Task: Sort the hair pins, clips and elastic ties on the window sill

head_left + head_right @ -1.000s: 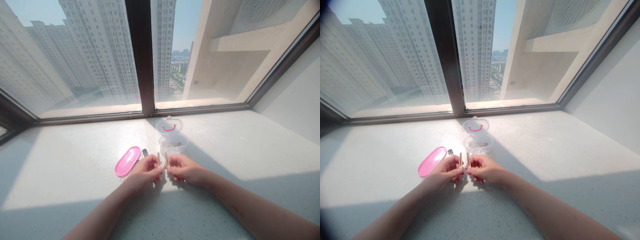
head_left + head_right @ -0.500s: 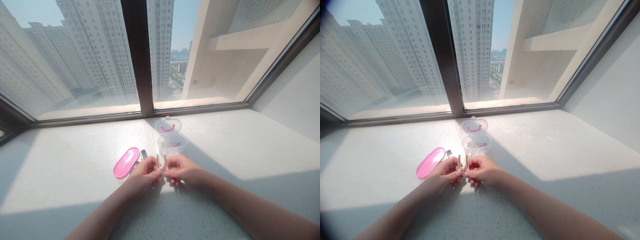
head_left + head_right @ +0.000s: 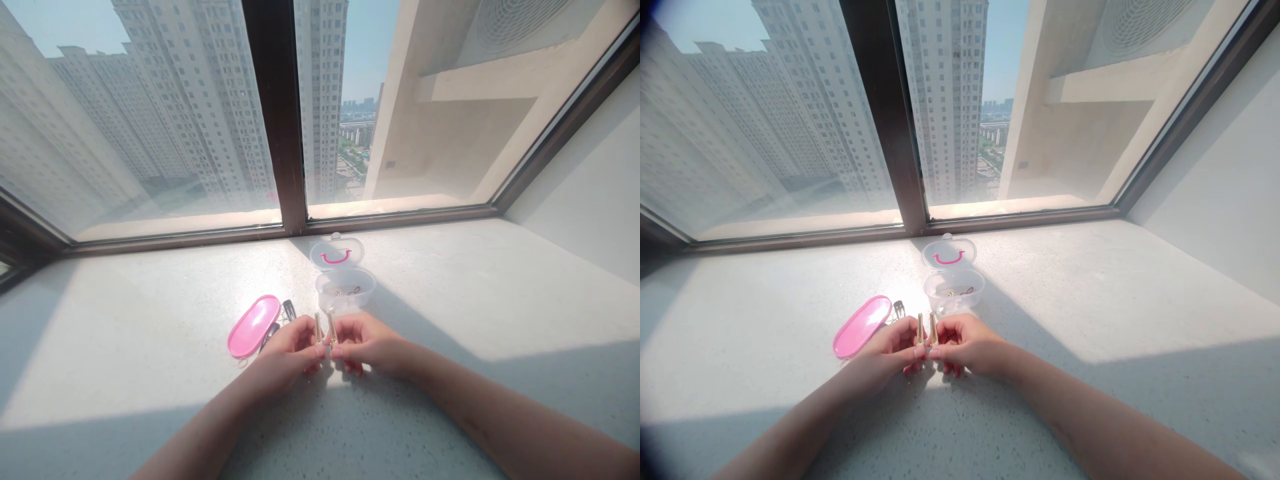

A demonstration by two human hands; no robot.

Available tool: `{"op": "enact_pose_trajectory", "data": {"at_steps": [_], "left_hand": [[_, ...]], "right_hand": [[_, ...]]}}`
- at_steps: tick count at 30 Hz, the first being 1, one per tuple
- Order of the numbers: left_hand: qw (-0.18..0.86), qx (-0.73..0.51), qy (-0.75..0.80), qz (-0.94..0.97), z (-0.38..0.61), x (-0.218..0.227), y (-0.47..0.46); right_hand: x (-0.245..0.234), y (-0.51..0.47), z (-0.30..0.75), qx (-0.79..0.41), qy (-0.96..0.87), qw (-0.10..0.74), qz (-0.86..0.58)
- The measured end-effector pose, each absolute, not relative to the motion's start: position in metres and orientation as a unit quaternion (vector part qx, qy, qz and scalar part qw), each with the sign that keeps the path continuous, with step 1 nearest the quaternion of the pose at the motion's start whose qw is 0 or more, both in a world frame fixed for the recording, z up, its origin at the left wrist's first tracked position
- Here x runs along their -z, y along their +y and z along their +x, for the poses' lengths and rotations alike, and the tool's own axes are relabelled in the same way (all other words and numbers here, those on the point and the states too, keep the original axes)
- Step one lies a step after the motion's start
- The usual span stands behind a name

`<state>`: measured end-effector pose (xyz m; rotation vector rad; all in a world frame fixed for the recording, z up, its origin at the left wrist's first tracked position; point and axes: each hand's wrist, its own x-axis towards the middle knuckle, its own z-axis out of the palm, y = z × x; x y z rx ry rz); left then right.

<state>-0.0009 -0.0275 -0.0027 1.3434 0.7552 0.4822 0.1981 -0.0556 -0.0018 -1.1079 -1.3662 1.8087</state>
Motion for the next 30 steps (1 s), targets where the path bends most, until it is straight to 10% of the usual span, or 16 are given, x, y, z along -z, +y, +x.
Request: {"op": "enact_pose_trajectory", "data": {"at_steps": [30], "left_hand": [[0.724, -0.240, 0.334, 0.554, 0.0013, 0.0005, -0.0277]], "right_hand": [[-0.0006, -0.0554, 0.1987, -0.686, -0.508, 0.301, -0.425]]}}
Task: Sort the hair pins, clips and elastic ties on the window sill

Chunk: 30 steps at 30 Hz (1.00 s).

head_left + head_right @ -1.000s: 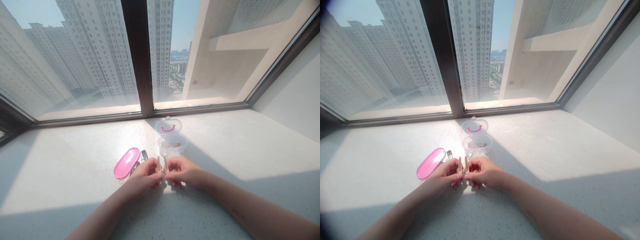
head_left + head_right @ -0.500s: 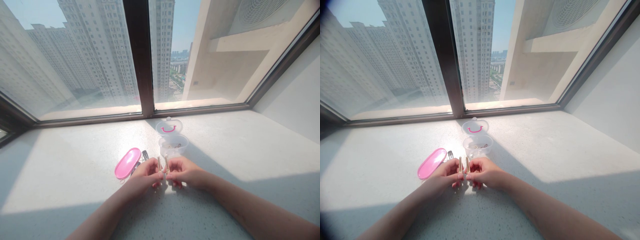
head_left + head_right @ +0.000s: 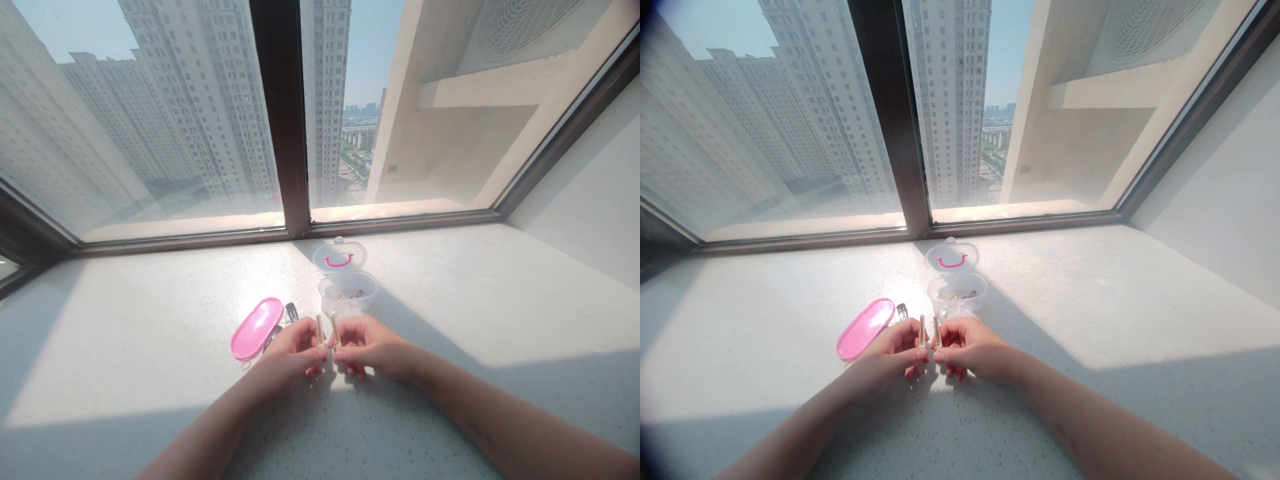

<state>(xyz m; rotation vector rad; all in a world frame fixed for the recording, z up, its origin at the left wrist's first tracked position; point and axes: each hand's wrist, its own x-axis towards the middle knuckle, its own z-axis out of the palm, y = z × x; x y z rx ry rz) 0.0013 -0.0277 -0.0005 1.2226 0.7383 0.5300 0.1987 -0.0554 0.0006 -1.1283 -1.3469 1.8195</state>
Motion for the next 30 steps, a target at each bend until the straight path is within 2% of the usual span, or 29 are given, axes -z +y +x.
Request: {"op": "enact_pose_trajectory", "data": {"at_steps": [30], "left_hand": [[0.733, -0.245, 0.338, 0.538, 0.0027, 0.0004, -0.0278]], "right_hand": [[0.0031, -0.0553, 0.1997, -0.687, -0.502, 0.305, -0.428]]}}
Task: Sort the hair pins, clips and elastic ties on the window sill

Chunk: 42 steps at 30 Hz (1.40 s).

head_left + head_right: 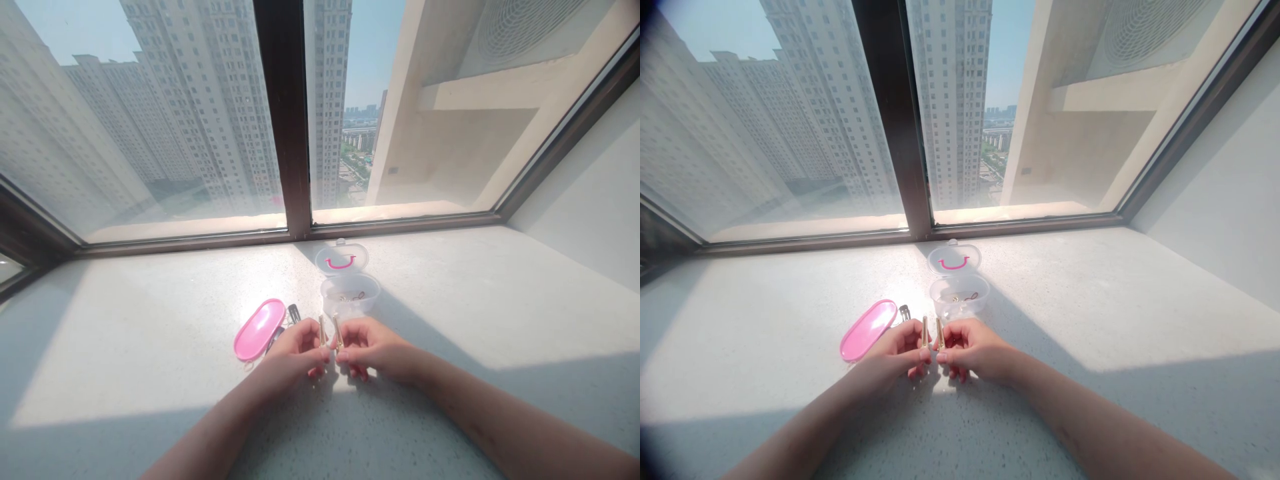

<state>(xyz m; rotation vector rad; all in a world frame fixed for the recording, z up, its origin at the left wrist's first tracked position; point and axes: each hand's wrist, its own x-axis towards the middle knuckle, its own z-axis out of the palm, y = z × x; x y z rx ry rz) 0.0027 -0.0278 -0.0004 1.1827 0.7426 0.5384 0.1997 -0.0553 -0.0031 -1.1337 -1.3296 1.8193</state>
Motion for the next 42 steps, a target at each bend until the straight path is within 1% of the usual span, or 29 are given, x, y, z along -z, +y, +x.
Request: {"op": "enact_pose_trajectory", "data": {"at_steps": [13, 33, 42], "left_hand": [[0.733, -0.237, 0.343, 0.537, 0.0018, 0.0020, -0.0274], [0.718, -0.234, 0.343, 0.558, 0.0008, 0.0037, -0.0277], [0.719, -0.235, 0.344, 0.556, 0.0005, 0.0061, -0.0272]], "right_hand": [[0.0025, -0.0553, 0.1996, -0.691, -0.492, 0.303, -0.433], [0.0030, -0.0555, 0.1989, -0.702, -0.488, 0.326, -0.404], [0.0063, -0.0544, 0.1997, -0.700, -0.500, 0.316, -0.400]]}}
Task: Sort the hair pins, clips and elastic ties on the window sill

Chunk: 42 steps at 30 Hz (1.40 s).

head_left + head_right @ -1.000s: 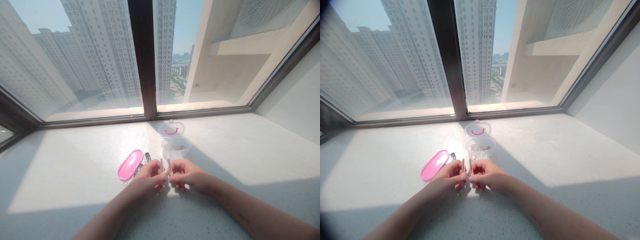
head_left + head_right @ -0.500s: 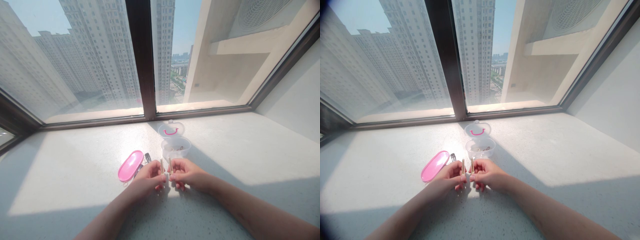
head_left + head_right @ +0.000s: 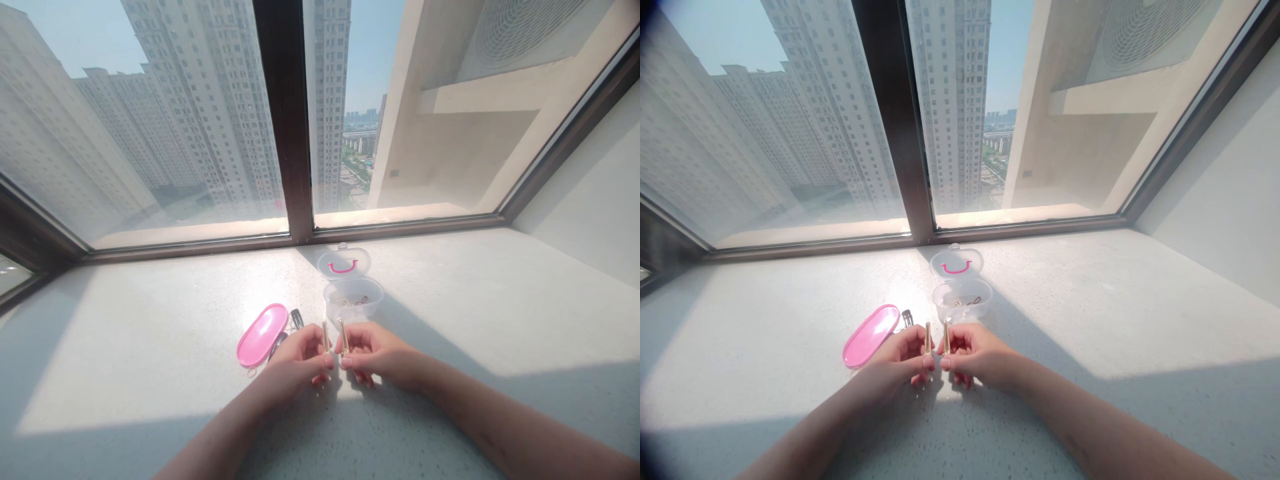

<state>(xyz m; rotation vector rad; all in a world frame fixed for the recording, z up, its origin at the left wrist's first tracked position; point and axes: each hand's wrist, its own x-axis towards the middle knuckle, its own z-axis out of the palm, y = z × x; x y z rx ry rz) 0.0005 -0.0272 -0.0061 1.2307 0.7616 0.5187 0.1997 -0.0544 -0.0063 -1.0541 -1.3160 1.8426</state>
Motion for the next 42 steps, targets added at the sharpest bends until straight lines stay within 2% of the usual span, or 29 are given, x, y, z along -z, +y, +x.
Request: {"op": "enact_pose_trajectory", "data": {"at_steps": [42], "left_hand": [[0.704, -0.230, 0.348, 0.575, 0.0010, 0.0033, -0.0293]], "right_hand": [[0.0015, -0.0539, 0.2004, -0.691, -0.522, 0.293, -0.404]]}}
